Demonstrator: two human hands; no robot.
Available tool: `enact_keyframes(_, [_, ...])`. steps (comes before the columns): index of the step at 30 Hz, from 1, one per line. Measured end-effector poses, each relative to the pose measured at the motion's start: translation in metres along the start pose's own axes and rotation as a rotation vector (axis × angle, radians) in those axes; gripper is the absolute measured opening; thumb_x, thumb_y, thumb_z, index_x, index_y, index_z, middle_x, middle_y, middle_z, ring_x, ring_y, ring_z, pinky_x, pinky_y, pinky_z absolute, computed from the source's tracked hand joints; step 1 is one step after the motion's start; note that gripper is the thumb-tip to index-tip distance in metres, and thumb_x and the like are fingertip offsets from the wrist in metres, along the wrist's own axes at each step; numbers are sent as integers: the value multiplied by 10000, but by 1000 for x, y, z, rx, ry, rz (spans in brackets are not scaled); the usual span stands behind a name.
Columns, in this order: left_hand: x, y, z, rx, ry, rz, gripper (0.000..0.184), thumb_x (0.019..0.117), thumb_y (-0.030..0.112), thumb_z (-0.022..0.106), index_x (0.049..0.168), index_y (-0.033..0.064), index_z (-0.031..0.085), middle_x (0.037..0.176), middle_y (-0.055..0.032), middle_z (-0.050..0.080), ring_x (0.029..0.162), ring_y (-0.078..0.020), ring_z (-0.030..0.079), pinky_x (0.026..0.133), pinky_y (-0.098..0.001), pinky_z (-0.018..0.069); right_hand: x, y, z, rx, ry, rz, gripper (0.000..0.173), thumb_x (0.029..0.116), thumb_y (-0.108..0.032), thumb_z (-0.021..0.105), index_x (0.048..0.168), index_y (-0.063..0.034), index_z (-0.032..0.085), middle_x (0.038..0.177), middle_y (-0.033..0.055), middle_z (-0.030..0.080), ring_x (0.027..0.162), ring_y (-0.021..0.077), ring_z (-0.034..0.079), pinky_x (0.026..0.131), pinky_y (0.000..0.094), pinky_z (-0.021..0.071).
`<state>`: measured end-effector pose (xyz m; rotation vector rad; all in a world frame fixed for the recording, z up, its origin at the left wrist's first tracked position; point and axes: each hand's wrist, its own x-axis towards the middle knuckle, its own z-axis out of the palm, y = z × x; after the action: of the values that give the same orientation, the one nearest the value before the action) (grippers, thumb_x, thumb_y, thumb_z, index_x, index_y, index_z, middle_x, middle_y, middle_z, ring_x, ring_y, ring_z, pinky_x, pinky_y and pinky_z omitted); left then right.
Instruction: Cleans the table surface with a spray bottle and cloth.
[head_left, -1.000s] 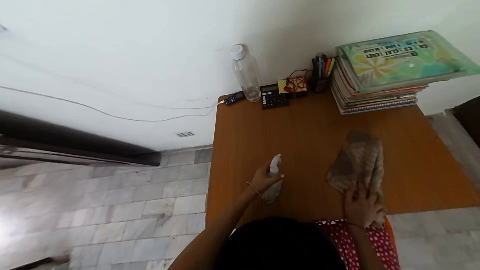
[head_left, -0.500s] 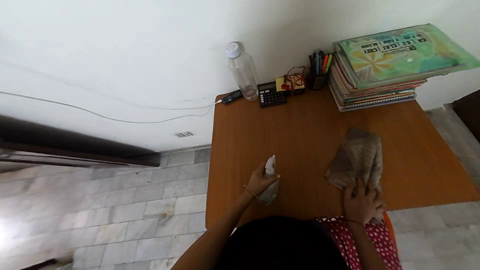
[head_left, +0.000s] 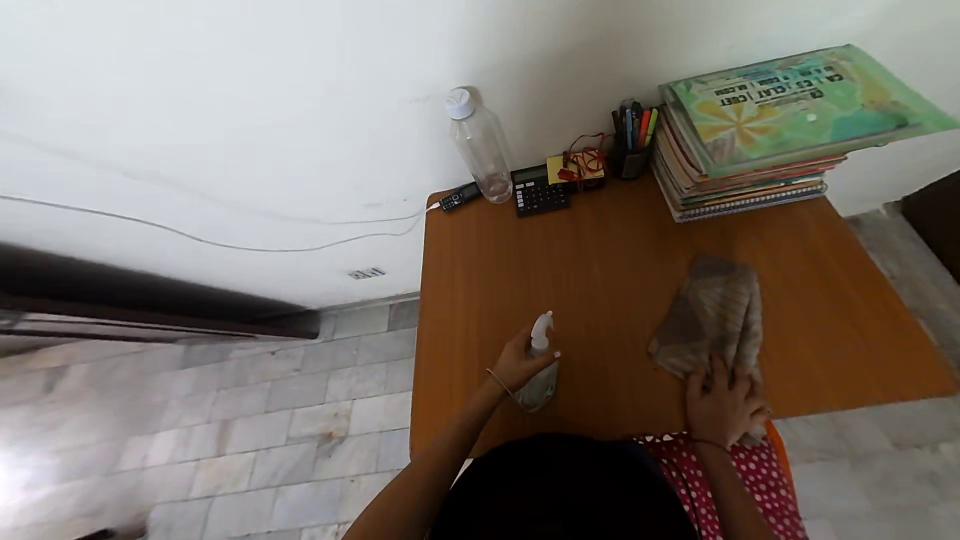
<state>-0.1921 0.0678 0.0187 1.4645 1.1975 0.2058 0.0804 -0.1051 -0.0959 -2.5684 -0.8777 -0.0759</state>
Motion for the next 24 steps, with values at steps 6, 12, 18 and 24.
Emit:
enact_keyframes(6, [3, -4, 1, 20, 29, -2, 496, 943, 175, 694, 1331, -90, 534, 1154, -226, 650, 1026, -240, 640, 938, -399, 513, 0, -2, -3, 0, -21, 8, 483, 997, -338, 454, 1342, -79, 670, 1445, 298, 539, 1339, 624, 421, 1012, 788, 278])
enact_keyframes(12, [0, 6, -4, 60, -94, -58, 566, 957, 208, 694, 1405, -72, 492, 1251, -244, 629, 1124, -246, 632, 1014, -390, 491, 0, -2, -1, -12, 5, 2, 478, 996, -341, 456, 1330, -82, 680, 1435, 286, 554, 1332, 615, 436, 1010, 782, 283])
enact_keyframes(18, [2, 7, -2, 11, -176, -45, 530, 944, 227, 681, 1351, -71, 520, 1192, -213, 640, 1050, -216, 643, 961, -380, 519, 42, -25, -41, 203, -329, 232, 366, 1041, -124, 522, 1331, 87, 601, 1380, 391, 518, 1298, 595, 463, 1060, 701, 358])
enact_keyframes(24, [0, 30, -1, 76, -356, 11, 550, 939, 228, 689, 1350, -99, 526, 1199, -213, 651, 1063, -192, 644, 995, -358, 503, 47, -76, -92, 843, -594, 575, 330, 1100, -88, 374, 1345, 97, 496, 1157, 189, 596, 973, 154, 567, 883, 311, 474])
